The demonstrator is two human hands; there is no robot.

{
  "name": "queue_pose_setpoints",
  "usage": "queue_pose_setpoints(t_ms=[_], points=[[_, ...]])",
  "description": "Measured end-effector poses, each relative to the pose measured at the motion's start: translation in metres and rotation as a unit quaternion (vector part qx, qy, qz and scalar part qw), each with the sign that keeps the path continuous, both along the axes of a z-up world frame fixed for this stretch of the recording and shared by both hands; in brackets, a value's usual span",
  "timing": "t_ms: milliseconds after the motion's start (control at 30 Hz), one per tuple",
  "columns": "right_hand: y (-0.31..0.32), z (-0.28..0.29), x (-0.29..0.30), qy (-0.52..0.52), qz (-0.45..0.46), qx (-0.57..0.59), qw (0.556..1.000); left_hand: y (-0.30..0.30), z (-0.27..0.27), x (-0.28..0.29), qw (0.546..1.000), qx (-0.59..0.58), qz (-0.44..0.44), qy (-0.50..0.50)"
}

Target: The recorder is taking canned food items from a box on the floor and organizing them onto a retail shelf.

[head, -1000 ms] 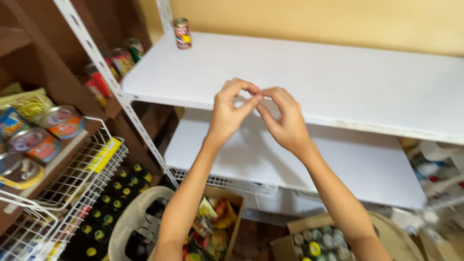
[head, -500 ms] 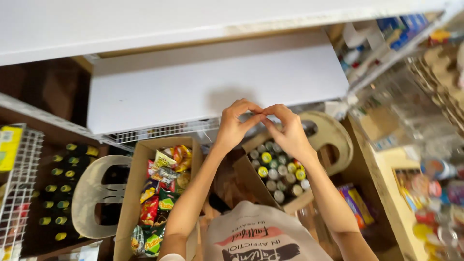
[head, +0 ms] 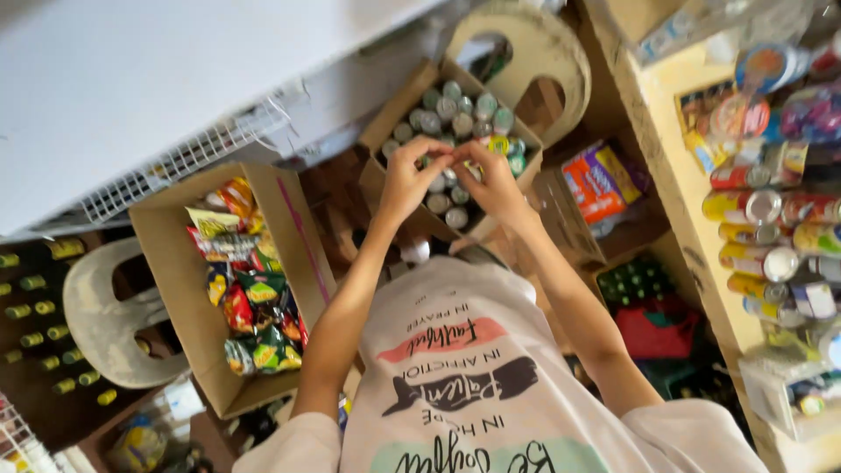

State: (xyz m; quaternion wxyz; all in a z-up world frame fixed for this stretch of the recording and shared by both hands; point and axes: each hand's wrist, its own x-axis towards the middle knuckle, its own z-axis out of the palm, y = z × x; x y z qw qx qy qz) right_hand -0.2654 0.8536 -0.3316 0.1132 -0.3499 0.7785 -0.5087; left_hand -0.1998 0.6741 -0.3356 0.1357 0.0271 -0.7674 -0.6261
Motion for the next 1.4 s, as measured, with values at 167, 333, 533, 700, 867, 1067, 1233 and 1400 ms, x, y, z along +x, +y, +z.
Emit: queue_pose_setpoints(t_ms=[167,333,533,700,867,1067,1233,1400], points=[[0.024,-0.093,-0.002,-0.108,-0.034,0.007,0.994,0.027,-0.092,-0.009,0.997,0.057,-0.019,-0.05],[0.041,-0.162,0.009,-0.153,-0.036,0.034,0.987,0.048,-0.172,0.003,0.99,0.082,-0.01,-0.113],[0.05,-0.198,0.026,-0.189,-0.009,0.091,0.978,0.063,-0.222,0.028,0.98,0.025,-0.004,-0.199],[0.06,-0.23,0.037,-0.11,0.021,0.17,0.979,0.081,-0.264,0.051,0.967,-0.019,0.01,-0.254],[0.061,-0.253,0.051,-0.121,0.022,0.198,0.972,0.097,-0.277,0.07,0.959,-0.155,0.023,-0.238],[0.057,-0.273,0.06,-0.127,0.037,0.254,0.958,0.112,-0.283,0.078,0.918,-0.148,0.019,-0.368],[0.054,-0.282,0.062,-0.125,0.043,0.285,0.949,0.115,-0.3,0.083,0.923,-0.113,0.051,-0.364],[0.056,-0.287,0.063,-0.096,0.03,0.221,0.97,0.115,-0.302,0.087,0.93,-0.111,0.064,-0.345]])
